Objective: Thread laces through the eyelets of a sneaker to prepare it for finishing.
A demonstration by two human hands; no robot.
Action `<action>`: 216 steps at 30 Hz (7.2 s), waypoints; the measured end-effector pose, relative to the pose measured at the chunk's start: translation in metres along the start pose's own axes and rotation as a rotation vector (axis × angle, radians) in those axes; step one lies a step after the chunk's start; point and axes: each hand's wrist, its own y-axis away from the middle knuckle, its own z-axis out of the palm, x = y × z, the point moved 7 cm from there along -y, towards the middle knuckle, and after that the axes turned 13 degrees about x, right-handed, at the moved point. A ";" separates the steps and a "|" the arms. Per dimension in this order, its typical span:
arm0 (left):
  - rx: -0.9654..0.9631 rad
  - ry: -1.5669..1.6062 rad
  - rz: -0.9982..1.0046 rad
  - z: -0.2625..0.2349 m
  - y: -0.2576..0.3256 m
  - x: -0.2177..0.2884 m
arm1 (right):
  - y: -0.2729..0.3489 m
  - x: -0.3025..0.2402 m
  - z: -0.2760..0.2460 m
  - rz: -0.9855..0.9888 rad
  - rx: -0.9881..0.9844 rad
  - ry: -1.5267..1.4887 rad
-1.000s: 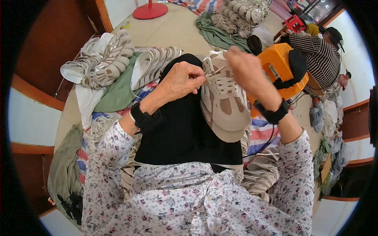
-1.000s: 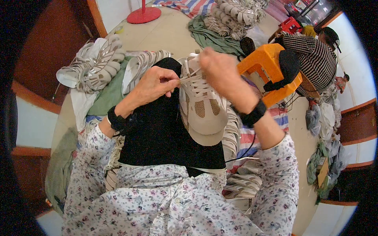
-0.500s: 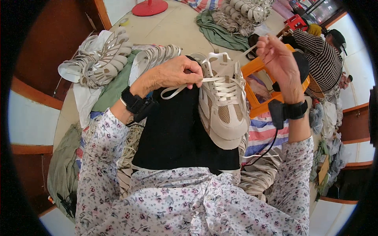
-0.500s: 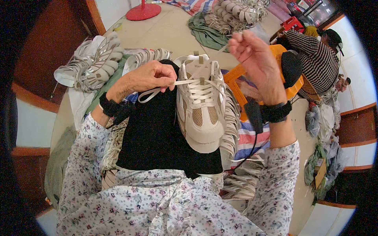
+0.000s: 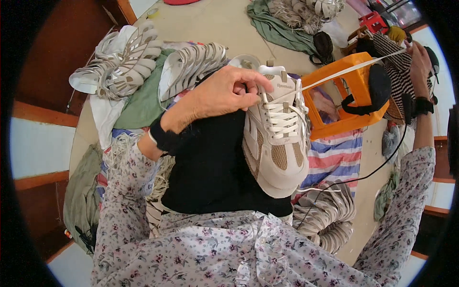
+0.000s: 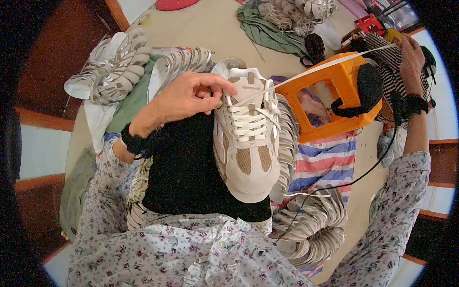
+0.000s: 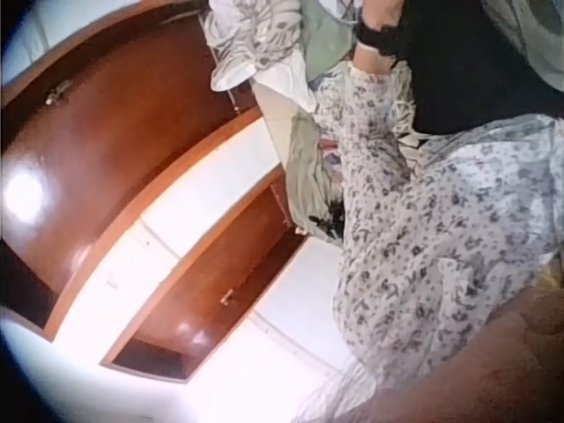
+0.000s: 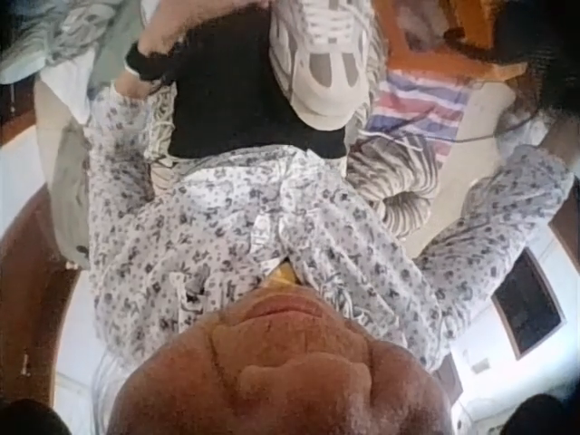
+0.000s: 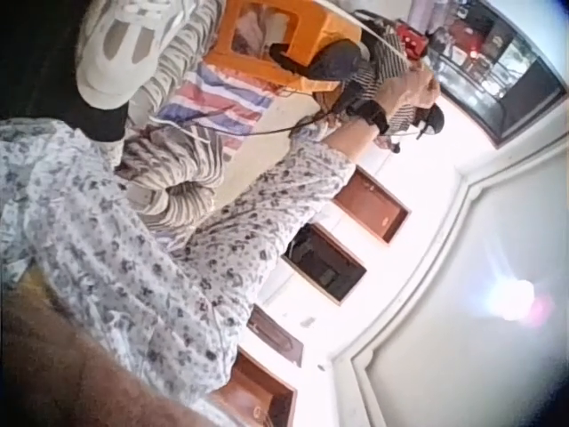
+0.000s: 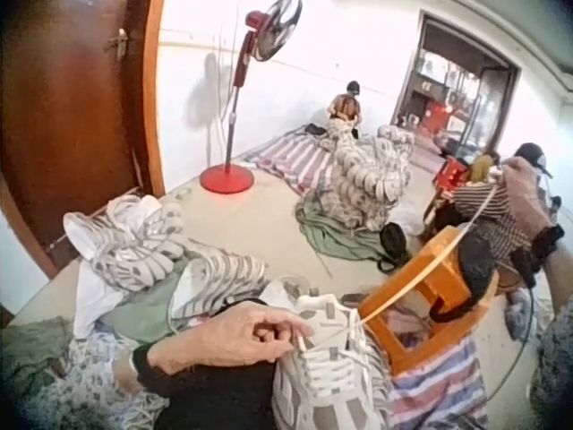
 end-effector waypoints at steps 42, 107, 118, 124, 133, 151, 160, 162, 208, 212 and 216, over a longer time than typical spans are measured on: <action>-0.005 -0.500 -0.026 0.070 -0.018 0.035 | 0.442 -0.157 0.037 0.753 -0.239 -0.741; 0.429 -1.058 0.628 0.000 -0.019 0.084 | 0.446 -0.218 0.007 -0.026 -0.039 -0.319; 0.510 -0.757 0.271 -0.014 0.019 0.042 | 0.401 -0.227 0.027 -0.330 -0.366 -0.173; 0.523 -0.684 0.230 -0.010 0.026 0.033 | 0.395 -0.213 0.029 -0.256 -0.385 -0.196; 0.543 -0.586 0.211 -0.003 0.029 0.030 | 0.397 -0.177 0.032 0.621 -0.790 -0.558; 0.444 -0.762 0.480 0.057 0.071 0.056 | 0.407 -0.167 0.031 0.628 -0.671 -0.531; 0.371 -1.003 0.329 0.061 0.074 0.044 | 0.418 -0.168 0.026 0.642 -0.588 -0.587; 0.343 -1.058 0.298 0.062 0.074 0.044 | 0.419 -0.169 0.027 0.636 -0.576 -0.610; 0.507 -0.762 0.511 0.029 0.025 0.055 | 0.406 -0.142 0.027 0.716 -0.604 -0.659; 0.616 -0.873 0.525 -0.008 0.041 0.052 | 0.400 -0.142 0.023 0.712 -0.577 -0.686; 0.818 -1.161 0.513 -0.100 0.064 0.050 | 0.389 -0.144 0.021 0.699 -0.560 -0.771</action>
